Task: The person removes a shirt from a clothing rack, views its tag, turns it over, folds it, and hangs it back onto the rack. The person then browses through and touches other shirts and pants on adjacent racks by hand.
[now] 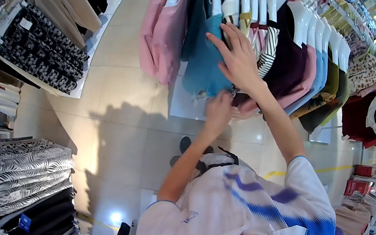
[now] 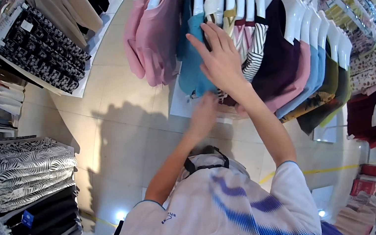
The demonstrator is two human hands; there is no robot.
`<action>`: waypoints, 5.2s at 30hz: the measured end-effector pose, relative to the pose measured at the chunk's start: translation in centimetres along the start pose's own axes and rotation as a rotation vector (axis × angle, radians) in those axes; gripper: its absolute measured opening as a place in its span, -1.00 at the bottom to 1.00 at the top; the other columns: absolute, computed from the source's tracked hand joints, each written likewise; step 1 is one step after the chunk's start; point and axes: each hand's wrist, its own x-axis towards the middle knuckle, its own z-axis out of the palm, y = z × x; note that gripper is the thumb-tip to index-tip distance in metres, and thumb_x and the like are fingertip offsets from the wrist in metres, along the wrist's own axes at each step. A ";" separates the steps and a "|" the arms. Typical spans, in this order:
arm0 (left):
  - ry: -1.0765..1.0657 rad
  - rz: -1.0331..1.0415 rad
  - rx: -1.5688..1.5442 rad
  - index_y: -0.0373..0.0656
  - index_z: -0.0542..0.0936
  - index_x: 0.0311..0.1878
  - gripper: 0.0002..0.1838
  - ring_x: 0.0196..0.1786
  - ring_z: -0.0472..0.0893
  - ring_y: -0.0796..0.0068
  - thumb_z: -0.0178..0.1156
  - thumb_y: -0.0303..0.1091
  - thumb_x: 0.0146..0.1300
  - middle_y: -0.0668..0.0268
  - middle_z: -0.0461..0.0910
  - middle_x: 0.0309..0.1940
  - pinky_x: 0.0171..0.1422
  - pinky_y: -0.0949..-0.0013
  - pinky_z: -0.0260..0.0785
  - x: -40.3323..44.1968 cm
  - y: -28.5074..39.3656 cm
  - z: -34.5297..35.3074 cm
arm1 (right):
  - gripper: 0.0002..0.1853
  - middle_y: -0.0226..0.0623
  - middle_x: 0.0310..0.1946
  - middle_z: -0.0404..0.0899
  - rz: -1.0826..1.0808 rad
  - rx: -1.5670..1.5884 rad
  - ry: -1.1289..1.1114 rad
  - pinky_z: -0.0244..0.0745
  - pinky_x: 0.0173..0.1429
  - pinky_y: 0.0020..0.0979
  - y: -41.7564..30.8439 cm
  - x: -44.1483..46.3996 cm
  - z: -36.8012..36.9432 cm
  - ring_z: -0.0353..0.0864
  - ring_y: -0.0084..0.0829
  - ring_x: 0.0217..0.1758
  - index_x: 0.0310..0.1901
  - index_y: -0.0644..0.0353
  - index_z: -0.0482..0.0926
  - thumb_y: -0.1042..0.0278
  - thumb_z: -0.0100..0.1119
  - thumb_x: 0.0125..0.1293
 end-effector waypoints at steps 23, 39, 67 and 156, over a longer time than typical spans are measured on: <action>0.013 -0.463 -1.197 -0.21 0.49 -0.19 -0.94 -0.27 0.62 0.45 0.08 -0.44 0.37 0.29 0.60 -0.33 -0.17 0.27 0.50 10.0 6.6 -17.0 | -0.25 0.04 -0.11 0.54 0.811 0.715 -0.014 0.52 -0.01 -0.09 -14.2 -17.0 21.9 0.59 0.04 -0.09 0.18 0.29 0.25 -0.01 0.30 0.07; -0.300 -0.360 -1.569 -0.23 0.46 -0.14 -0.92 -0.19 0.58 0.52 0.11 -0.52 0.34 0.33 0.55 -0.26 -0.03 0.40 0.47 13.2 -1.1 -20.4 | -0.80 -0.57 -0.63 0.41 1.339 1.098 0.155 0.19 -0.48 -0.59 -16.5 -19.5 15.8 0.33 -0.76 -0.56 -0.29 0.26 0.62 0.28 0.16 0.35; -0.871 0.027 -0.829 -0.31 0.48 -0.13 -0.87 -0.15 0.52 0.44 0.15 -0.56 0.26 0.23 0.49 -0.23 0.04 0.46 0.33 -0.7 -12.0 -24.5 | -0.72 -0.30 -0.18 0.62 1.423 1.568 0.688 0.53 -0.14 -0.56 -27.7 -5.2 5.7 0.62 -0.61 -0.23 -0.01 0.34 0.50 0.49 0.24 0.26; -0.713 -0.068 -0.622 -0.31 0.48 -0.24 -0.72 -0.38 0.39 0.56 0.18 -0.23 0.34 0.26 0.44 -0.48 -0.23 0.45 0.30 8.8 -10.7 -19.3 | -0.75 -0.33 -0.28 0.62 1.669 1.513 1.165 0.62 -0.08 -0.34 -21.4 -6.9 4.6 0.67 -0.45 -0.23 -0.16 0.20 0.47 0.16 0.08 0.42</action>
